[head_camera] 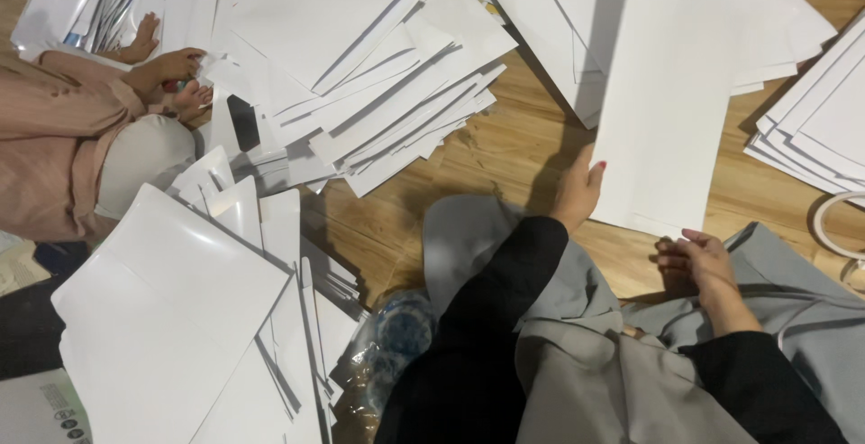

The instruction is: The person sits on the floor and repeatedly applies clear tape to the edges of white paper sheets. They smooth the tape down with their fingers and place the finished sheets into a growing stack.

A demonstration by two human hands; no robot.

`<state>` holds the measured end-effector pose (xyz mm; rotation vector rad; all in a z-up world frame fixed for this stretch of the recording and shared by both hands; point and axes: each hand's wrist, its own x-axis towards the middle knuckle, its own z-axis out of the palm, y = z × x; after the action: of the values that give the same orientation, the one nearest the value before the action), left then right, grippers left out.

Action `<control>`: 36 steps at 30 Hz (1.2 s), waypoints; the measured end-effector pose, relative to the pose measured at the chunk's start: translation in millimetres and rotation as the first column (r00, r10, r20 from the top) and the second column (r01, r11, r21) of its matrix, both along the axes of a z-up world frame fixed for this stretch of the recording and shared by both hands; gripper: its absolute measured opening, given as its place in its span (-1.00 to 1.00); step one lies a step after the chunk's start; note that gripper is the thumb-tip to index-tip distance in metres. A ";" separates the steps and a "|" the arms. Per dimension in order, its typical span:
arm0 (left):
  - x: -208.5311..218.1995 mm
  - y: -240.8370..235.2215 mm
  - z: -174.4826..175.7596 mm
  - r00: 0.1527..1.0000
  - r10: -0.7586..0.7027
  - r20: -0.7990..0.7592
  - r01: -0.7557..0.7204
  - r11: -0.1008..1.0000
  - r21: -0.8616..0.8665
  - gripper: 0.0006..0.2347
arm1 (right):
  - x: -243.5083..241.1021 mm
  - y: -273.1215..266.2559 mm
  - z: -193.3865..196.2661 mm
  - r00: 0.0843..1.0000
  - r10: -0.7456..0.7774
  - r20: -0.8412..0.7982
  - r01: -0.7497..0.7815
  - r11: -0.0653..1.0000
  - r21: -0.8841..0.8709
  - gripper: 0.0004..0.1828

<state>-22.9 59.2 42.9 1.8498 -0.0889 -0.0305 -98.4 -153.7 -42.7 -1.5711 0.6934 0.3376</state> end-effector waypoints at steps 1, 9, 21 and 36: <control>-5.3 0.3 -7.2 0.996 0.042 -0.075 -0.039 0.998 0.042 -0.70 | -0.5 -3.4 -2.2 0.997 -0.073 -0.021 0.075 0.994 0.080 -0.69; 13.4 49.0 62.7 0.956 0.142 -0.257 0.063 0.757 0.651 -0.63 | -0.4 -10.4 -0.3 0.975 -0.220 0.002 0.218 0.967 0.134 -0.81; 107.9 337.1 178.6 0.399 0.870 0.291 -0.864 0.250 0.437 -0.48 | 0.4 -0.8 8.8 0.984 -0.160 0.073 0.158 0.987 0.029 -0.76; 122.1 376.3 111.7 0.374 0.926 -0.056 -0.674 0.312 0.670 -0.60 | 6.3 1.8 0.7 0.989 -0.118 0.089 0.127 0.987 -0.101 -0.85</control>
<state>99.1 435.5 154.6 2.1943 1.4029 0.2978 -92.1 -151.9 -42.0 -1.6256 0.7504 0.1455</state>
